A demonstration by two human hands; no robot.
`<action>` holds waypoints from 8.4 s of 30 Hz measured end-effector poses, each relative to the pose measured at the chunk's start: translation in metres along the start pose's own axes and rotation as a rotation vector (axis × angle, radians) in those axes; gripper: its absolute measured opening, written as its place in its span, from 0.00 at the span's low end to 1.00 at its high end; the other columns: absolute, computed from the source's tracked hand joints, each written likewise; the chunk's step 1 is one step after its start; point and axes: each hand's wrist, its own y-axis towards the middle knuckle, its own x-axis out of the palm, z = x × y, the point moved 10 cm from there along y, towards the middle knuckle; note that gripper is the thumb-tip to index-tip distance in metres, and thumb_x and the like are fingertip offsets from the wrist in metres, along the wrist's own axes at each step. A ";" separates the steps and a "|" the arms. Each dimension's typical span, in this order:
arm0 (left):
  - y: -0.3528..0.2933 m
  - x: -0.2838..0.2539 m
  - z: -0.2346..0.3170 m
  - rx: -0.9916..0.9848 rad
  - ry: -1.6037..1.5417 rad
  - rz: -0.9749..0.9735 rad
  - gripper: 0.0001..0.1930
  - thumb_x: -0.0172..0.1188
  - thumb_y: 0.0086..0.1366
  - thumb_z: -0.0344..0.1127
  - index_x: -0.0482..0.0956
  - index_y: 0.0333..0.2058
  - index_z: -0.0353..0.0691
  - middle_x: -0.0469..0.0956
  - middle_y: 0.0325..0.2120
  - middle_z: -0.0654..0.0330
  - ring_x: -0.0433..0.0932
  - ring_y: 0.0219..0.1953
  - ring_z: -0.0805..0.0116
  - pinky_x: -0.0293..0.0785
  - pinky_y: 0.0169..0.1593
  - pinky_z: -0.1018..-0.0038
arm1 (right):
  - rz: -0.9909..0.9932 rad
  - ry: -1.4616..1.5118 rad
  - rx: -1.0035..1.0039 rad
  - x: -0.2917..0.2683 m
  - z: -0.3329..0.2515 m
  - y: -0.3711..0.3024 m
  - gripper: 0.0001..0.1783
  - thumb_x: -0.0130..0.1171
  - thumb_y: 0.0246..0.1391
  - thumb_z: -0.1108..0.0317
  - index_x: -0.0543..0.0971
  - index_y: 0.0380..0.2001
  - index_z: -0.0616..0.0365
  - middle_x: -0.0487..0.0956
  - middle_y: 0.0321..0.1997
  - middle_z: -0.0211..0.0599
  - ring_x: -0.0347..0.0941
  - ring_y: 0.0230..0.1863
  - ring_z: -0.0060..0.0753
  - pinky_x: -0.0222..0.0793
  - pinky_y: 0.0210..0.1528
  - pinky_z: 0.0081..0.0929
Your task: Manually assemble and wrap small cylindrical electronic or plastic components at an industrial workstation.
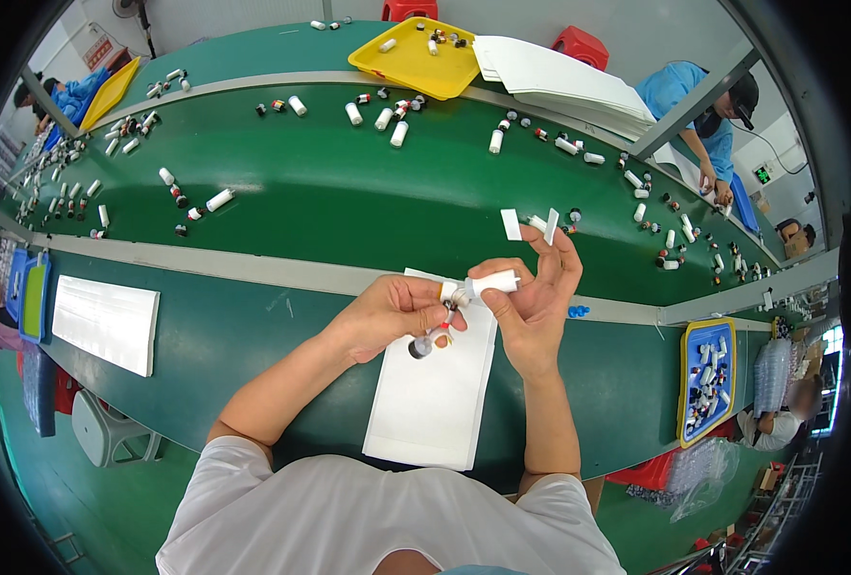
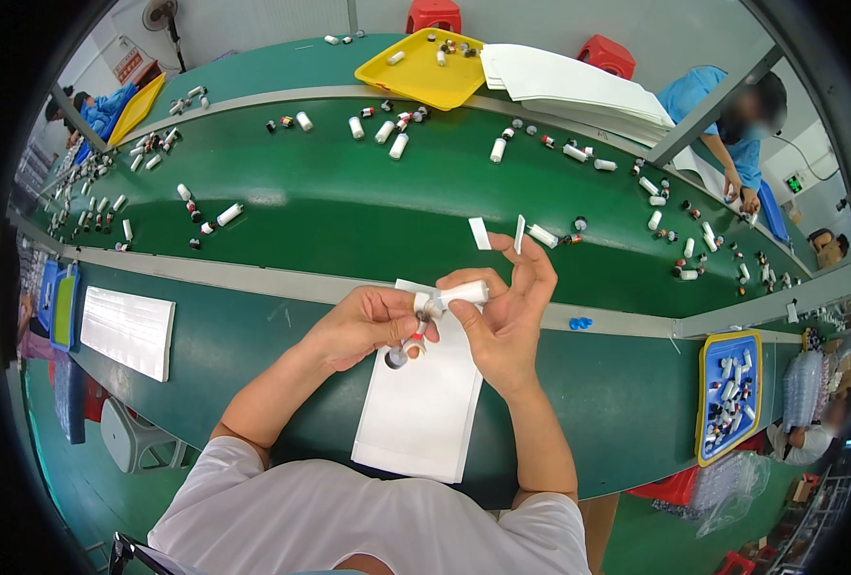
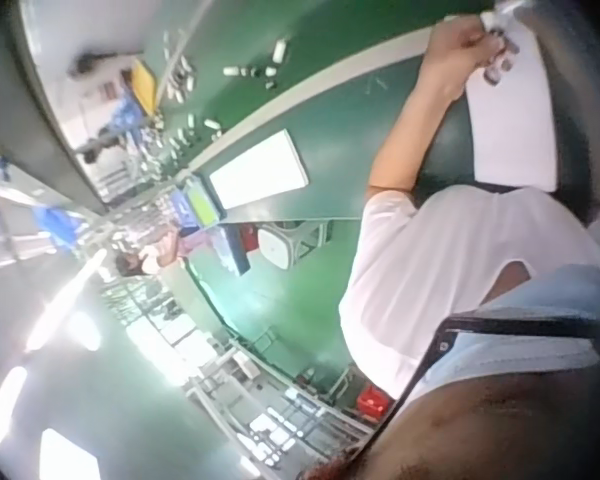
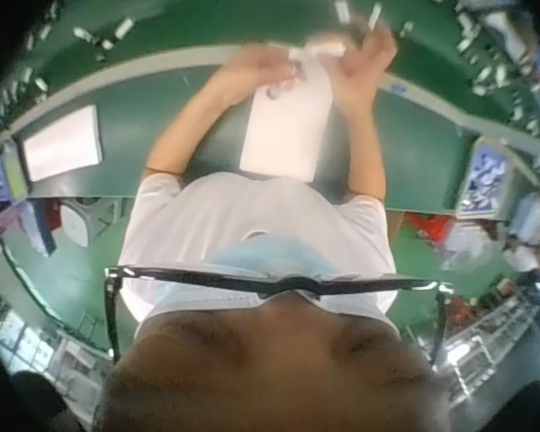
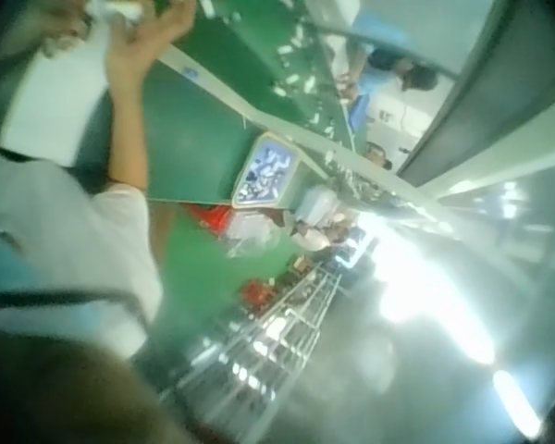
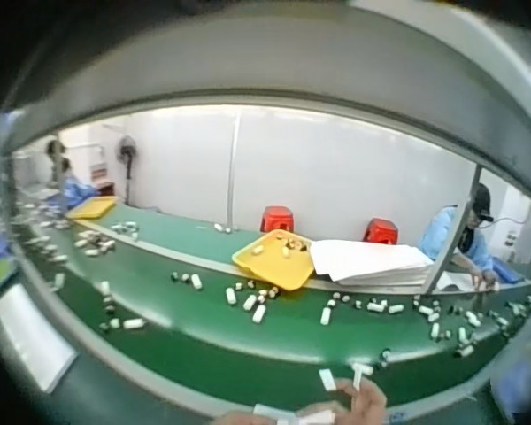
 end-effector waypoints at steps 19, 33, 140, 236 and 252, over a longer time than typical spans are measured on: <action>0.005 0.009 0.012 0.221 0.104 0.221 0.17 0.57 0.67 0.22 0.74 0.55 0.31 0.77 0.37 0.61 0.81 0.40 0.71 0.78 0.43 0.75 | 0.091 0.023 0.179 -0.016 0.020 -0.016 0.40 0.60 0.53 0.87 0.53 0.64 0.60 0.78 0.39 0.41 0.77 0.38 0.25 0.74 0.43 0.24; 0.004 0.029 0.037 0.567 0.452 0.183 0.08 0.63 0.62 0.21 0.82 0.40 0.29 0.73 0.38 0.57 0.80 0.41 0.68 0.81 0.40 0.74 | 0.019 -0.179 0.130 -0.029 0.023 -0.015 0.49 0.71 0.44 0.81 0.52 0.65 0.54 0.64 0.59 0.45 0.78 0.30 0.27 0.74 0.32 0.22; 0.075 0.080 -0.007 0.485 0.361 0.298 0.11 0.63 0.62 0.21 0.78 0.45 0.30 0.72 0.38 0.62 0.78 0.46 0.72 0.77 0.45 0.77 | -0.018 -0.327 0.121 -0.121 -0.001 -0.020 0.18 0.69 0.49 0.79 0.78 0.43 0.59 0.80 0.30 0.30 0.74 0.29 0.20 0.66 0.31 0.18; 0.081 0.195 -0.113 0.470 1.709 0.180 0.30 0.55 0.65 0.59 0.72 0.59 0.46 0.58 0.66 0.42 0.62 0.62 0.38 0.47 0.68 0.41 | -0.231 -0.707 0.053 -0.195 0.053 -0.030 0.06 0.58 0.57 0.76 0.76 0.38 0.63 0.73 0.37 0.41 0.77 0.35 0.42 0.73 0.37 0.35; 0.095 0.211 -0.120 0.398 1.723 0.172 0.29 0.56 0.65 0.57 0.73 0.56 0.42 0.56 0.67 0.41 0.53 0.67 0.33 0.45 0.67 0.39 | -0.341 -0.963 -0.027 -0.209 0.048 -0.035 0.06 0.62 0.52 0.70 0.77 0.26 0.59 0.76 0.31 0.38 0.75 0.37 0.43 0.72 0.37 0.38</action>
